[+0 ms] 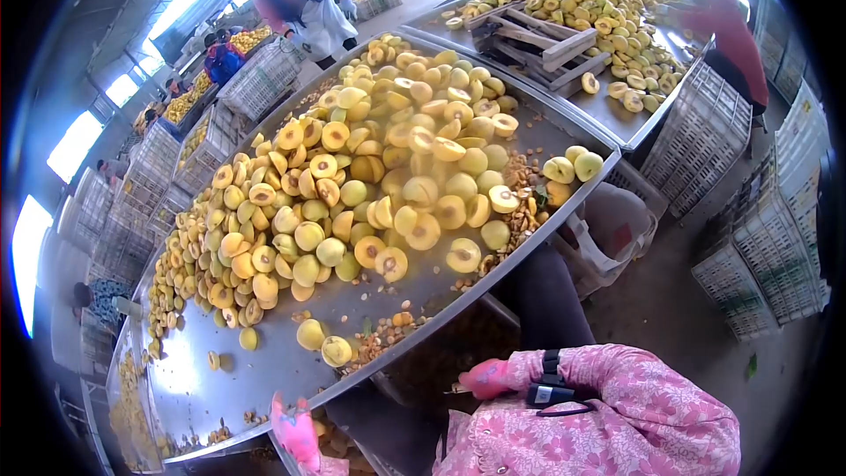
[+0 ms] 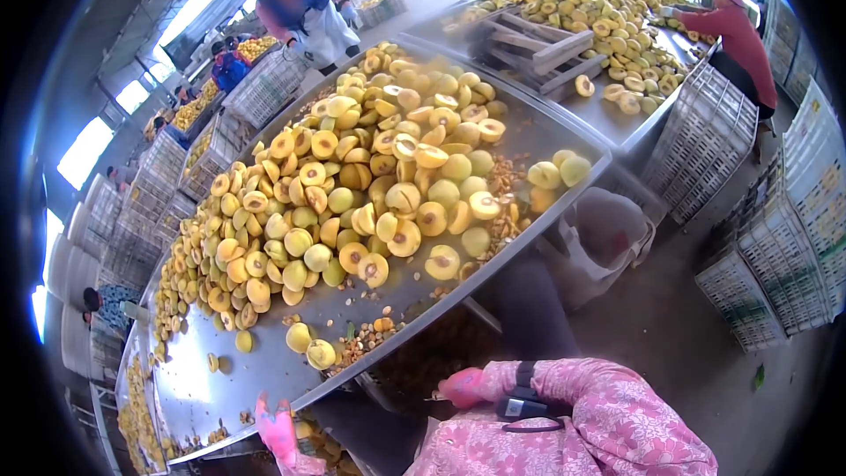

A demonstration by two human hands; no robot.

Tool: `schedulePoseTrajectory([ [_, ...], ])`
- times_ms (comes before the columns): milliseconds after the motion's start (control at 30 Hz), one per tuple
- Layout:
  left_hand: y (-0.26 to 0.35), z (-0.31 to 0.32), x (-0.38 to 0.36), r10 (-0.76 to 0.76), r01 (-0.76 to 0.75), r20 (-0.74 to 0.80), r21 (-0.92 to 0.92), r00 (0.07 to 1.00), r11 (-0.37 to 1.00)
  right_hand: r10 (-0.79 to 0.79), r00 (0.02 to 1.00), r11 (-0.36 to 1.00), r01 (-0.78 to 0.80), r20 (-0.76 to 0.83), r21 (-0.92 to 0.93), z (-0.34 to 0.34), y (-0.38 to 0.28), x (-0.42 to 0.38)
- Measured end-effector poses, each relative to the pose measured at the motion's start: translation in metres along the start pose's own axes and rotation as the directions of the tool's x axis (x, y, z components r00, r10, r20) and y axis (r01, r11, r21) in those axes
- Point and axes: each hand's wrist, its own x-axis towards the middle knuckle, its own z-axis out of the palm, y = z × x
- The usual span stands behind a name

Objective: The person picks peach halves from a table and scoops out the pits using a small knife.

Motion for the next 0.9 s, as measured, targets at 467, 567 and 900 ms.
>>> schedulePoseTrajectory([
  [467,0.148,0.252,0.117,0.173,-0.295,0.637,0.089,0.751,0.951,0.153,0.982,0.837,-0.068,-0.113,0.543,-0.036,0.028,-0.044],
  [567,0.144,0.251,0.107,0.081,-0.255,0.633,0.189,0.770,0.948,0.175,0.967,0.814,-0.038,-0.183,0.580,-0.033,0.032,-0.043],
  [900,0.152,0.173,-0.018,-0.003,0.590,0.617,-0.750,0.787,0.298,0.313,0.768,0.190,0.526,-0.559,0.829,-0.106,-0.024,-0.037],
])
